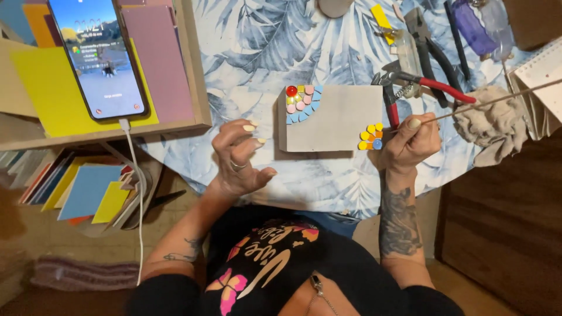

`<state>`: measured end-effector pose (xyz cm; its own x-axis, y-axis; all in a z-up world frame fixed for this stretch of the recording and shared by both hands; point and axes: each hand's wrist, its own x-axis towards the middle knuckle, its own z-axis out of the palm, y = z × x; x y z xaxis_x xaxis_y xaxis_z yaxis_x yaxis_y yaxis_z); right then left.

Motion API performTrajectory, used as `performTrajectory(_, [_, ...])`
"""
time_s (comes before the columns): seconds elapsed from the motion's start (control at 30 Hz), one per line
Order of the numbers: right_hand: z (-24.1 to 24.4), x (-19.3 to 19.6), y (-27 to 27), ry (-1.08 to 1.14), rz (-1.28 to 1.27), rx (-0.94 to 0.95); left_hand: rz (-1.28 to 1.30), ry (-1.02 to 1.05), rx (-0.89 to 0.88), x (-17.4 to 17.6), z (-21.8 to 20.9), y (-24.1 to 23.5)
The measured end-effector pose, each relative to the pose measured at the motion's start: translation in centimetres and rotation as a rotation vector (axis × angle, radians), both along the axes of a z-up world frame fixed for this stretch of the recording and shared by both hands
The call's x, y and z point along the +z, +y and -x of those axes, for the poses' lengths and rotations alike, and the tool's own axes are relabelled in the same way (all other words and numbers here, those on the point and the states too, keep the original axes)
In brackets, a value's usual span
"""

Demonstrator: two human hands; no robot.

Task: Decorating a small box with colorful foam shapes and cutting a red strip of material using wire cutters.

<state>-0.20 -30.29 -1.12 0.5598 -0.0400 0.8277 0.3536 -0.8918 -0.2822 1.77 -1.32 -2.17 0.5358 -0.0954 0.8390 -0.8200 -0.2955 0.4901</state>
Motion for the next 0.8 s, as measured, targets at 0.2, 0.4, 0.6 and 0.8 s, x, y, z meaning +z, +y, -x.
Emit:
performTrajectory(0.2, [-0.1, -0.6, -0.3, 0.000, 0.033, -0.037, -0.019, 0.063, 0.003, 1.4, -0.1, -0.4])
performTrajectory(0.4, [-0.2, -0.8, -0.6, 0.003, 0.044, -0.077, -0.031, 0.088, -0.029, 1.0, -0.6, -0.1])
performTrajectory(0.6, [-0.2, 1.5, 1.8, 0.036, 0.108, -0.211, -0.025, 0.153, -0.012, 1.4, -0.4, -0.3])
performTrajectory(0.8, [0.1, -0.8, -0.5, 0.026, 0.008, -0.103, 0.012, 0.145, -0.078, 0.3, -0.3, 0.3])
